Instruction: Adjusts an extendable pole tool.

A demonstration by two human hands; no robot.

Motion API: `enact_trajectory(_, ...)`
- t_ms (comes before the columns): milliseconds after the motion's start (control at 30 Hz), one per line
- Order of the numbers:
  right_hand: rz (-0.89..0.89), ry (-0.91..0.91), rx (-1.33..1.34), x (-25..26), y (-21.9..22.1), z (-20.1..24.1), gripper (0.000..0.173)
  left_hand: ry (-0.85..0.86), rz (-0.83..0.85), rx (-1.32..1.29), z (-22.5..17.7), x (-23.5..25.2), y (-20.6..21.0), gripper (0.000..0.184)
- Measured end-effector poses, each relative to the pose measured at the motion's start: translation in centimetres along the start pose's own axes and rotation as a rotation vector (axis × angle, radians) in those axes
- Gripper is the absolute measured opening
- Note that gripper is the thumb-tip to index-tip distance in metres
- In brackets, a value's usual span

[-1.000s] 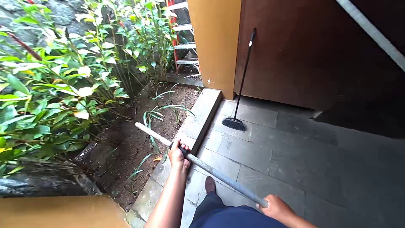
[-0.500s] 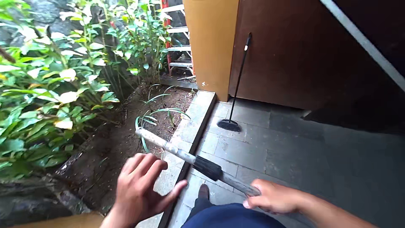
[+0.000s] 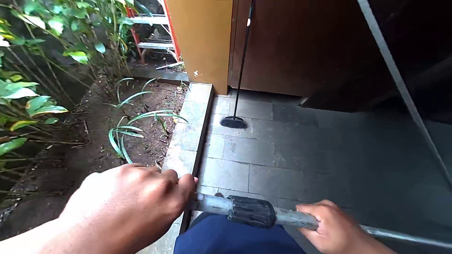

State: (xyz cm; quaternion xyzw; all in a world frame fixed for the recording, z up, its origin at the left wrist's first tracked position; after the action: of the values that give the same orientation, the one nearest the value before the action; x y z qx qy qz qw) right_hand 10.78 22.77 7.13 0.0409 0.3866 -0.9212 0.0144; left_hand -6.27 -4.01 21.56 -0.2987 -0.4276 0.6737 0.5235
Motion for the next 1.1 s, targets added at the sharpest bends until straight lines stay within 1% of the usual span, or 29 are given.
enact_trajectory(33,0.009,0.032,0.018,0.8,0.3,-0.2,0.035,0.03,-0.09,0.02,0.5,-0.2,0.0,0.026)
enact_trajectory(67,0.056,0.078,0.051,1.6,0.5,-0.5,0.036,0.058,-0.216,0.041,0.8,-0.8,-0.2,0.02)
enact_trajectory(100,0.144,0.139,0.111,2.1,0.7,-0.8,0.038,0.06,-0.352,0.05,1.1,-1.9,-0.7,0.014)
enact_trajectory(133,0.256,0.206,0.186,2.6,0.8,-1.1,0.042,0.005,-0.487,-0.002,1.4,-3.6,-1.4,0.015)
enact_trajectory(167,0.369,0.259,0.256,3.1,1.0,-1.2,0.047,-0.119,-0.625,-0.127,1.7,-5.6,-1.8,0.016)
enact_trajectory(200,0.463,0.292,0.309,3.5,1.3,-1.3,0.05,-0.261,-0.761,-0.327,2.0,-7.6,-1.3,0.019)
enact_trajectory(233,0.54,0.32,0.348,4.0,1.8,-1.4,0.05,-0.394,-0.897,-0.548,2.4,-9.0,0.5,0.027)
enact_trajectory(267,0.603,0.337,0.382,4.6,2.5,-1.5,0.05,-0.513,-1.015,-0.693,2.1,-9.4,3.2,0.039)
enact_trajectory(333,0.714,0.357,0.451,6.0,4.1,-1.6,0.045,-0.705,-1.173,-1.002,0.8,-7.9,7.9,0.055)
enact_trajectory(367,0.764,0.361,0.493,6.8,4.9,-1.7,0.041,-0.762,-1.266,-1.154,0.4,-7.2,9.3,0.056)
enact_trajectory(433,0.855,0.399,0.584,7.6,6.1,-1.9,0.035,-0.901,-1.497,-1.435,0.1,-7.0,11.5,0.041)
enact_trajectory(467,0.892,0.432,0.62,7.9,6.2,-2.0,0.033,-0.969,-1.571,-1.537,0.0,-7.0,12.3,0.033)
enact_trajectory(500,0.927,0.459,0.645,8.2,6.2,-2.0,0.032,-0.995,-1.587,-1.652,-0.1,-6.6,13.0,0.027)
enact_trajectory(533,0.968,0.483,0.668,8.2,6.4,-2.0,0.031,-0.953,-1.545,-1.81,-0.2,-5.7,13.5,0.029)
enact_trajectory(567,1.024,0.501,0.703,8.0,6.9,-2.1,0.03,-0.838,-1.472,-1.991,-0.1,-4.4,13.5,0.036)
enact_trajectory(600,1.086,0.518,0.743,7.5,7.6,-2.1,0.03,-0.683,-1.399,-2.182,0.0,-3.3,13.1,0.042)
enact_trajectory(633,1.131,0.532,0.773,7.0,8.5,-2.0,0.03,-0.564,-1.355,-2.346,0.3,-2.4,12.7,0.038)
enact_trajectory(667,1.142,0.536,0.779,6.8,9.2,-2.0,0.03,-0.49,-1.356,-2.454,0.8,-1.6,12.5,0.035)
enact_trajectory(700,1.101,0.525,0.745,7.2,9.6,-2.0,0.032,-0.426,-1.382,-2.527,1.4,-1.1,12.7,0.047)
enact_trajectory(733,1.009,0.498,0.658,8.0,9.8,-2.3,0.034,-0.411,-1.39,-2.566,1.8,-0.7,13.1,0.057)
enact_trajectory(767,0.903,0.459,0.546,9.0,9.8,-2.8,0.037,-0.489,-1.382,-2.564,2.1,-0.5,13.7,0.062)
enact_trajectory(800,0.815,0.424,0.437,9.8,9.7,-3.2,0.04,-0.641,-1.366,-2.543,2.3,-0.3,14.5,0.064)
enact_trajectory(867,0.682,0.395,0.277,10.8,9.9,-3.6,0.044,-1.012,-1.345,-2.486,2.4,-0.4,16.0,0.062)
enact_trajectory(933,0.565,0.386,0.173,11.5,10.2,-3.9,0.044,-1.286,-1.307,-2.41,2.2,-0.7,17.2,0.061)
enact_trajectory(1000,0.449,0.365,0.078,11.9,10.6,-4.4,0.042,-1.495,-1.256,-2.34,1.8,-1.1,18.4,0.06)
enact_trajectory(1033,0.42,0.365,0.051,11.7,10.8,-4.7,0.042,-1.56,-1.233,-2.322,1.4,-1.2,18.8,0.059)
enact_trajectory(1100,0.378,0.342,0.035,11.5,10.5,-4.8,0.043,-1.619,-1.22,-2.317,1.2,-1.3,18.8,0.058)
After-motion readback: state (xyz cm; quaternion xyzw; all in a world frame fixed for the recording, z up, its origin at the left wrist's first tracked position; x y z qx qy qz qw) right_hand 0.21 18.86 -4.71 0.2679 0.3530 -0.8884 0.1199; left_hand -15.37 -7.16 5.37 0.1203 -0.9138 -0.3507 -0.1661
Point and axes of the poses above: each hand's wrist, its own x-axis towards the middle knuckle, its own y-axis out of the palm, z = x × y, the point moved 8 cm from there along x, towards the middle knuckle, and after that the axes turned 14 degrees about x, right-handed, at the moved point
